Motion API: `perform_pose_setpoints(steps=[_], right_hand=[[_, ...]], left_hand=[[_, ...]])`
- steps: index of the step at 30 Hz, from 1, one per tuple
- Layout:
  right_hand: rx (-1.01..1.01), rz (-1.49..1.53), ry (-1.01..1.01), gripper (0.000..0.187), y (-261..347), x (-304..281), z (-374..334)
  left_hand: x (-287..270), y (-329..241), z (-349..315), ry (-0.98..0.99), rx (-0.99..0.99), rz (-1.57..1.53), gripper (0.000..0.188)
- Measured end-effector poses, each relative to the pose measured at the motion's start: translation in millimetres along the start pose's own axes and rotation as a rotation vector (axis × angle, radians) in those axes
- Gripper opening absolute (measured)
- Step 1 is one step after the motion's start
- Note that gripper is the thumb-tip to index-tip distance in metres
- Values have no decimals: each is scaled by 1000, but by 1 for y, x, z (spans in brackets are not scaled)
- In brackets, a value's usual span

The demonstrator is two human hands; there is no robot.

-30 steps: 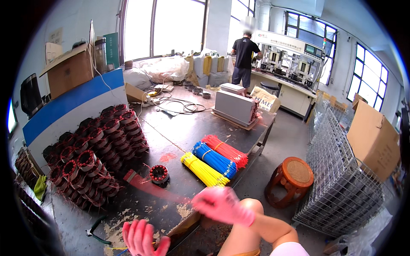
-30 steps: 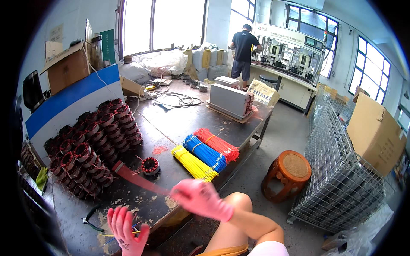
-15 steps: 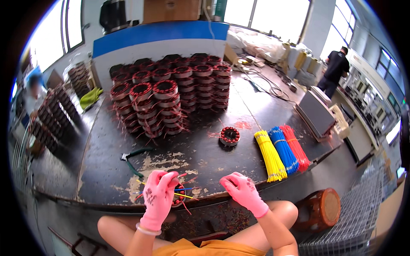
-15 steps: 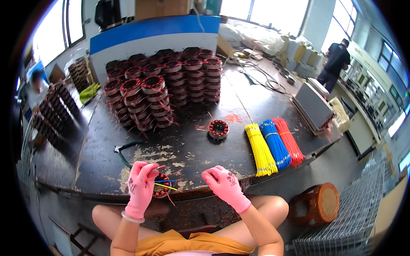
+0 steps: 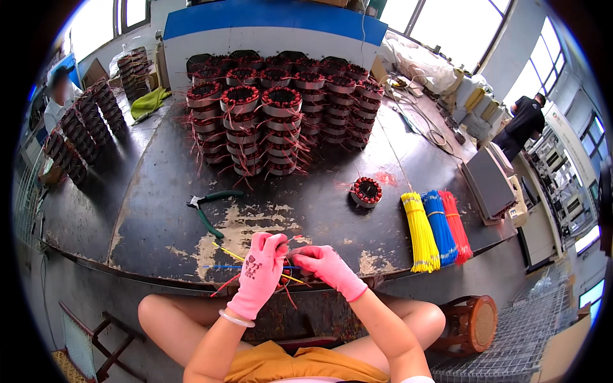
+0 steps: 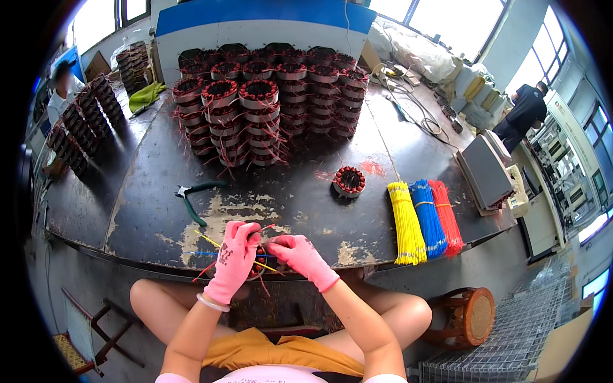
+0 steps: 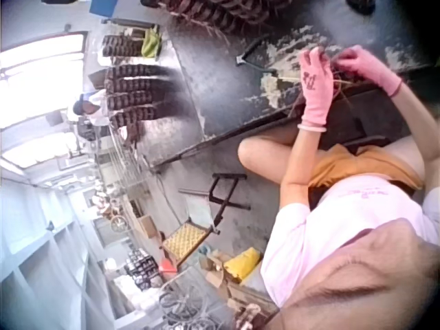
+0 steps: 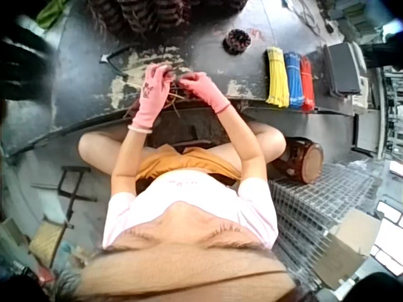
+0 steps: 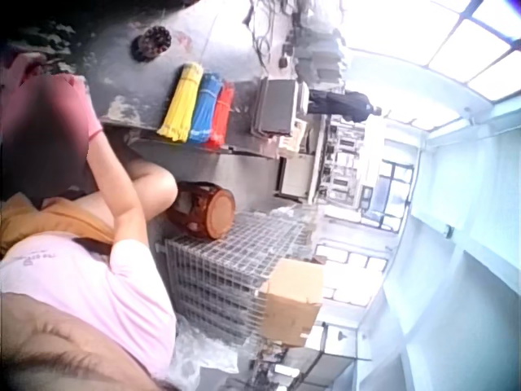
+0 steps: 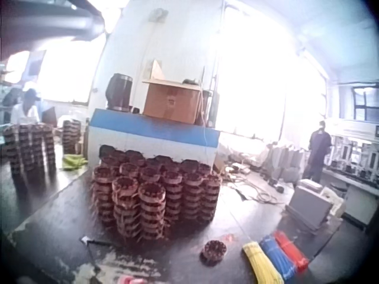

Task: The person sits cross-legged at a workbench and assembles electrical components by inserting colored plastic rods into circular metal cores. They use pliers to trim the ends of the rods and stack the finished units on the table.

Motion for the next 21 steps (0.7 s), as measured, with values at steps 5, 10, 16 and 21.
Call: perform_pose_setpoints(steps=[5,10,16,21], right_hand=[[-239,-74,-57,23,15,15,0],[-483,-378,-314,14,29,12,-29],[-732,-573,-381,15,40,10,-50],[-560,-379,-208,14,44,0,-36]], left_hand=[[3,5,-2,20,24,14,23],[3,10,1,169,39,-14,18],[0,5,4,279,104,-68,14],[-1,-4,11,341,152,70,13]])
Point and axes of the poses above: each hand's wrist, its own z-axis towards the middle knuckle, its own x-axis out of the palm, y = z × x, the point moved 5 cm from there along z, towards the middle knuckle, and after that the axes turned 10 degrees about z, right-handed, at the moved point
